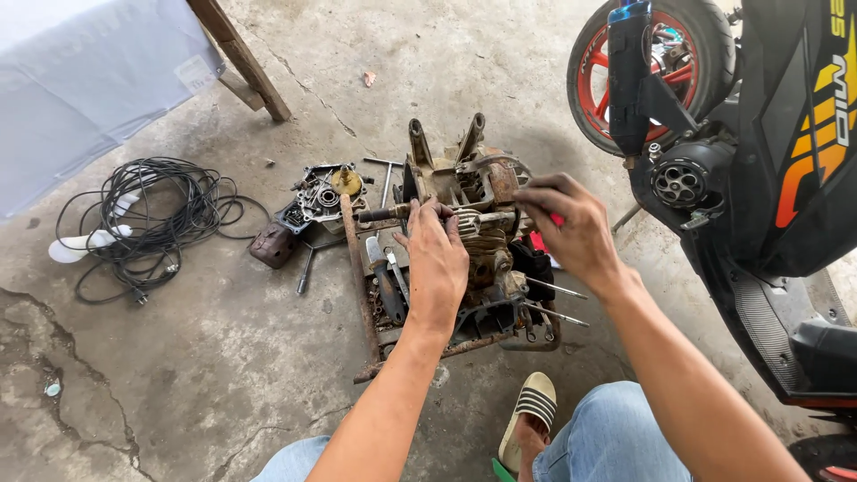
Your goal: Repairing a motorcycle engine by cleaning the block and adjusting internal components using a small tool
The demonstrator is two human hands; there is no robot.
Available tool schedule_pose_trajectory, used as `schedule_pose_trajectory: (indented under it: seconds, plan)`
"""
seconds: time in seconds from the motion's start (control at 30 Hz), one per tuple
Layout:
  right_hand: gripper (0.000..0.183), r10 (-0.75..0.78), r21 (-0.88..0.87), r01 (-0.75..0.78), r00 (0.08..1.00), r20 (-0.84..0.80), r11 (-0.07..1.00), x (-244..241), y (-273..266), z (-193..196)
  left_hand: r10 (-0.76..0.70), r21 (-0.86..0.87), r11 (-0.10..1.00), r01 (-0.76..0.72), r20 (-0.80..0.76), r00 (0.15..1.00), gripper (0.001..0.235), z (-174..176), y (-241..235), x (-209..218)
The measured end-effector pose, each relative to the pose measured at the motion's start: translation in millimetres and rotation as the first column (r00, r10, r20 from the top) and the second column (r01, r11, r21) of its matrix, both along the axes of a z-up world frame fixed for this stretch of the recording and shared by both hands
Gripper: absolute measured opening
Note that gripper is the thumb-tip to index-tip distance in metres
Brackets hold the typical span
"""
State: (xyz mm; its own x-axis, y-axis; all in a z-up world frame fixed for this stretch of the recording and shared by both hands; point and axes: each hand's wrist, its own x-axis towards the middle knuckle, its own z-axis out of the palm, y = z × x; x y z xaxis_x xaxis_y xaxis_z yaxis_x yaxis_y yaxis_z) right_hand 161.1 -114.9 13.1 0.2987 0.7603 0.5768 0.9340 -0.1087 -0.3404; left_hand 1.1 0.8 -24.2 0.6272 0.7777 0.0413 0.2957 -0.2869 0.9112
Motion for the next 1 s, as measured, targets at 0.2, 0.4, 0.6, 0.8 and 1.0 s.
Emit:
schedule_pose_trajectory:
  seconds: [0.2,0.4,0.6,0.8,1.0]
  plan:
    - [0.016,-0.039,-0.342,0.052,0.998,0.047,0.938,12.9,39.4,18.1,-0.005,0.009,1.0,0.004,0.017,1.0,0.02,2.0,0.5,-0.1]
    - [0.012,-0.097,-0.392,0.114,0.993,0.064,0.913,24.6,59.8,19.6,-0.011,-0.01,1.0,0.011,-0.017,1.0,0.021,10.1,1.6,-2.9]
    - [0.025,-0.144,-0.387,0.141,0.989,0.021,0.911,30.5,53.9,24.8,-0.018,-0.029,0.999,0.018,0.01,1.0,0.02,4.2,-0.4,-1.6]
    - [0.045,-0.144,-0.477,0.098,0.988,-0.061,0.873,30.1,50.6,37.4,-0.012,-0.025,1.0,0.012,0.016,1.0,0.017,0.0,0.5,2.4]
    - [0.051,-0.024,-0.515,-0.007,0.998,-0.053,0.857,47.1,64.5,31.9,-0.01,-0.004,1.0,0.01,-0.018,1.0,0.023,7.0,2.1,0.5]
